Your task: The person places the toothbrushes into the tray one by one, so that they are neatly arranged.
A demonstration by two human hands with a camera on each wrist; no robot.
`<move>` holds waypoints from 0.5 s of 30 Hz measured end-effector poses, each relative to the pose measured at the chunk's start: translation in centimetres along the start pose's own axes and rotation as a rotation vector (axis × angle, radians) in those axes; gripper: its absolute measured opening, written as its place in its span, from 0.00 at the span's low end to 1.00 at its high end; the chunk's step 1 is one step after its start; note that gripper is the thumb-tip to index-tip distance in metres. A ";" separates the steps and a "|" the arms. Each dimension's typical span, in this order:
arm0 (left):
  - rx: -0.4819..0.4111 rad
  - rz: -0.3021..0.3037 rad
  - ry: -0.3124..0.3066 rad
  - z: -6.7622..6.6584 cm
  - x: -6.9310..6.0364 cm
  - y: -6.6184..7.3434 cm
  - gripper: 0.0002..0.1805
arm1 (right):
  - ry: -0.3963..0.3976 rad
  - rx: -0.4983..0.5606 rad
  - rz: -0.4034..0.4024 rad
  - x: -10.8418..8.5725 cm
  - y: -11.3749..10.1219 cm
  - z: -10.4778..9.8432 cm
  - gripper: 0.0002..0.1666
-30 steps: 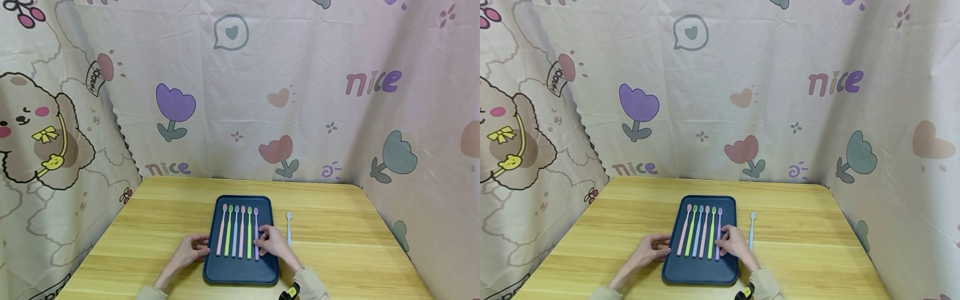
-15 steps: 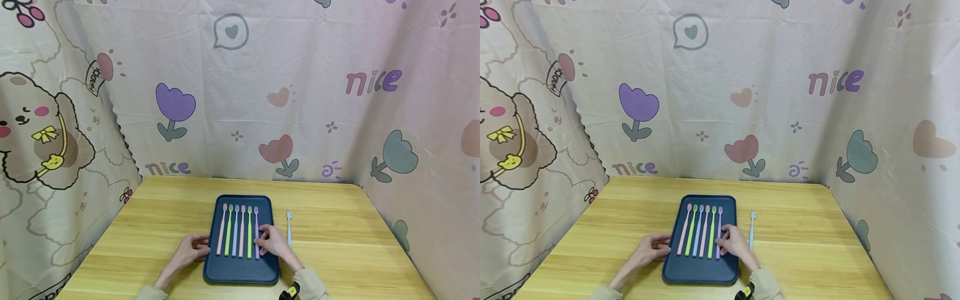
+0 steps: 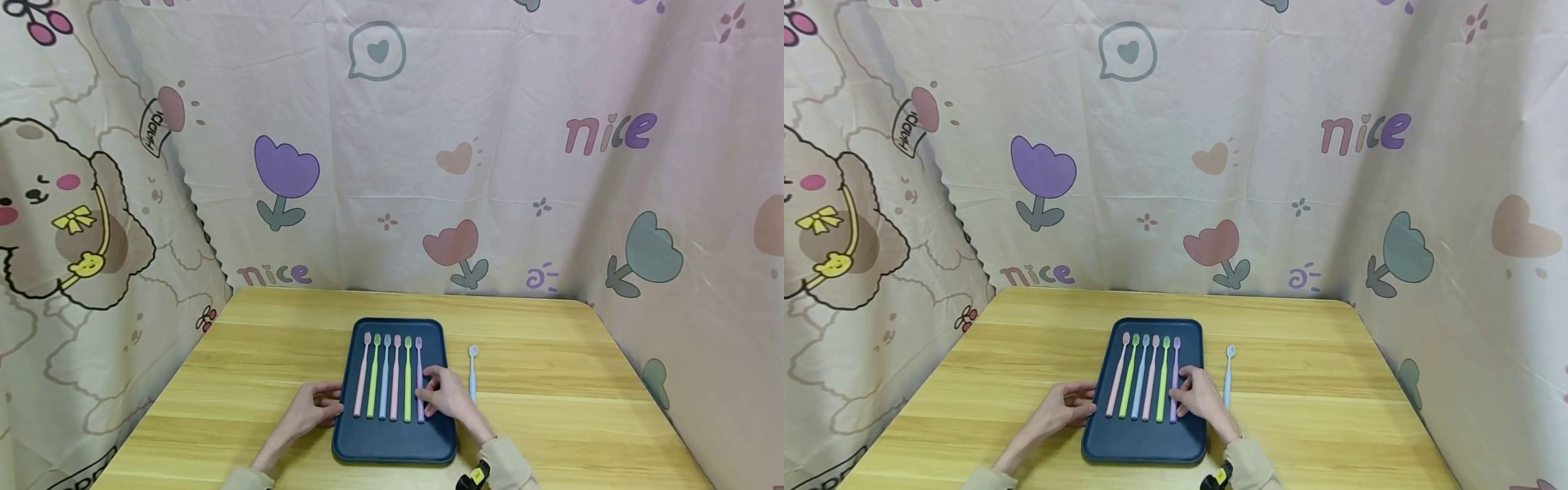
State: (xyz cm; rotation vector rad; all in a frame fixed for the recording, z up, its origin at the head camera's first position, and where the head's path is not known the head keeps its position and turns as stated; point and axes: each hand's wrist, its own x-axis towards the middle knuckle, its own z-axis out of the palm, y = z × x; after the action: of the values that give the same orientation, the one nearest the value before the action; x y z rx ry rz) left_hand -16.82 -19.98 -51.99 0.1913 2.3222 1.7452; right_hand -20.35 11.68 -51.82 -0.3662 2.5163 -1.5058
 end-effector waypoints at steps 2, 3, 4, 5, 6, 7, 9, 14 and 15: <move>0.000 0.001 -0.001 0.0 0.0 0.0 0.30 | 0.000 -0.001 0.001 0.0 0.0 0.0 0.31; 0.000 0.001 -0.001 0.0 0.0 0.0 0.30 | 0.001 -0.002 0.001 0.0 0.0 0.0 0.31; -0.001 0.001 -0.001 0.0 0.0 0.0 0.30 | 0.001 -0.002 0.000 0.0 0.0 0.0 0.31; -0.001 0.002 -0.001 0.0 0.0 0.0 0.30 | 0.001 -0.002 0.000 0.1 0.0 0.0 0.31; -0.002 0.003 -0.002 0.0 0.0 0.0 0.30 | 0.002 -0.003 0.000 0.1 0.1 0.0 0.30; -0.003 0.004 -0.003 0.0 0.0 0.0 0.30 | 0.002 -0.004 -0.001 0.1 0.1 0.0 0.30; -0.005 0.007 -0.004 0.0 0.0 0.0 0.30 | 0.003 -0.005 0.000 0.1 0.2 0.1 0.30; -0.007 0.012 -0.005 0.0 -0.1 0.0 0.29 | 0.003 -0.005 -0.004 0.2 0.3 0.1 0.29; -0.007 0.012 -0.005 0.0 -0.1 0.0 0.29 | 0.004 -0.005 -0.005 0.1 0.3 0.1 0.30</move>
State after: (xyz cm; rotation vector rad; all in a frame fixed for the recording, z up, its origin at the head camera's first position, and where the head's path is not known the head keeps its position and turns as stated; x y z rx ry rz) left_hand -16.76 -19.95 -51.96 0.2085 2.3157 1.7569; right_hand -20.50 11.69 -52.14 -0.3711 2.5247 -1.5030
